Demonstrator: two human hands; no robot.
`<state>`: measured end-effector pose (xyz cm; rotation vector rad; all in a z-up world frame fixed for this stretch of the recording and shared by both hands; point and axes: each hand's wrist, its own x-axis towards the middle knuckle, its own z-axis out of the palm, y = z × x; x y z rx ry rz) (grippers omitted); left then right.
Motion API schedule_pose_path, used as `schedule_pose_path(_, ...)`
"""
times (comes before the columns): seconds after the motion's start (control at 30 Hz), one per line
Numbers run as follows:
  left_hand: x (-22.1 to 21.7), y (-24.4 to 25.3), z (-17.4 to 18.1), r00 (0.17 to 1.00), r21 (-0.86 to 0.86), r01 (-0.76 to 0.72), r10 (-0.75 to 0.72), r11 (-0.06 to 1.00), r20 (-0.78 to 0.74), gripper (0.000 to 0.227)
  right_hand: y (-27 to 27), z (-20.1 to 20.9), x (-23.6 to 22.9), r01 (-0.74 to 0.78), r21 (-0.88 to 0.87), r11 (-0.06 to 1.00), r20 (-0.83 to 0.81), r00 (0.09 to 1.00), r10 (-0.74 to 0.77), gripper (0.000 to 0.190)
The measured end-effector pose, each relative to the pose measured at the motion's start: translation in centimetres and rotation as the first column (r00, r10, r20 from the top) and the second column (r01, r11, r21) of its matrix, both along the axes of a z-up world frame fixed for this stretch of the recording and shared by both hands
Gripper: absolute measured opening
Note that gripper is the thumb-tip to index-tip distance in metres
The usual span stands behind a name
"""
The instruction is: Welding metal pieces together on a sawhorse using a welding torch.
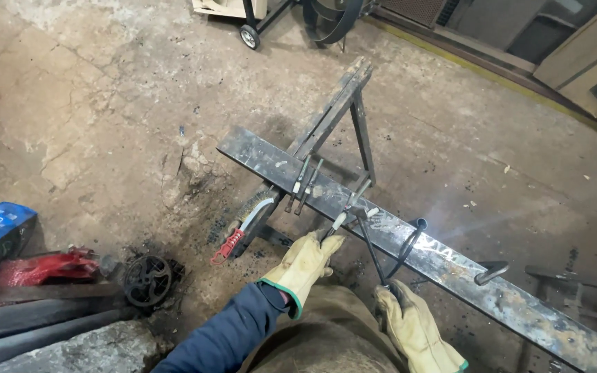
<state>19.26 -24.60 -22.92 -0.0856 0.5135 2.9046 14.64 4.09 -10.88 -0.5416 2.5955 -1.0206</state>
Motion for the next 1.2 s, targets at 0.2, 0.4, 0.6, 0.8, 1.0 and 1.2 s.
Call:
schedule_pose_path(0.2,-0.3,0.6,2.7,0.876,-0.531,0.146,0.141,0.835,0.462,0.054,-0.9,1.8,0.2,-0.007,0.086,0.996,0.02,1.0,0.006,0.026)
schedule_pose_path(0.4,0.8,0.3,2.7,0.919,-0.459,0.122,0.075,0.88,0.387,0.037,-0.2,1.4,-0.1,-0.125,-0.054,0.991,-0.048,0.991,0.123,0.027)
schedule_pose_path(0.6,-0.5,0.9,10.3,0.853,-0.807,0.314,0.224,0.501,0.471,0.027,-0.6,2.5,-0.2,-0.18,-0.063,0.982,-0.086,0.981,0.175,0.029)
schedule_pose_path(0.8,0.0,1.4,7.2,0.934,-0.93,0.224,0.335,-0.291,0.121,0.035,1.1,-0.6,-0.8,-0.076,-0.001,0.997,-0.02,0.997,0.076,0.029)
schedule_pose_path(1.0,-0.3,0.9,10.3,0.938,-0.887,0.216,0.338,-0.408,0.073,0.04,1.0,-0.4,-0.8,-0.12,0.036,0.992,-0.011,0.993,0.121,0.033)
schedule_pose_path(1.2,-0.5,0.9,12.7,0.929,-0.887,0.255,0.352,-0.386,0.113,0.037,1.3,0.0,-0.3,-0.031,0.043,0.999,-0.026,0.999,0.032,0.038)
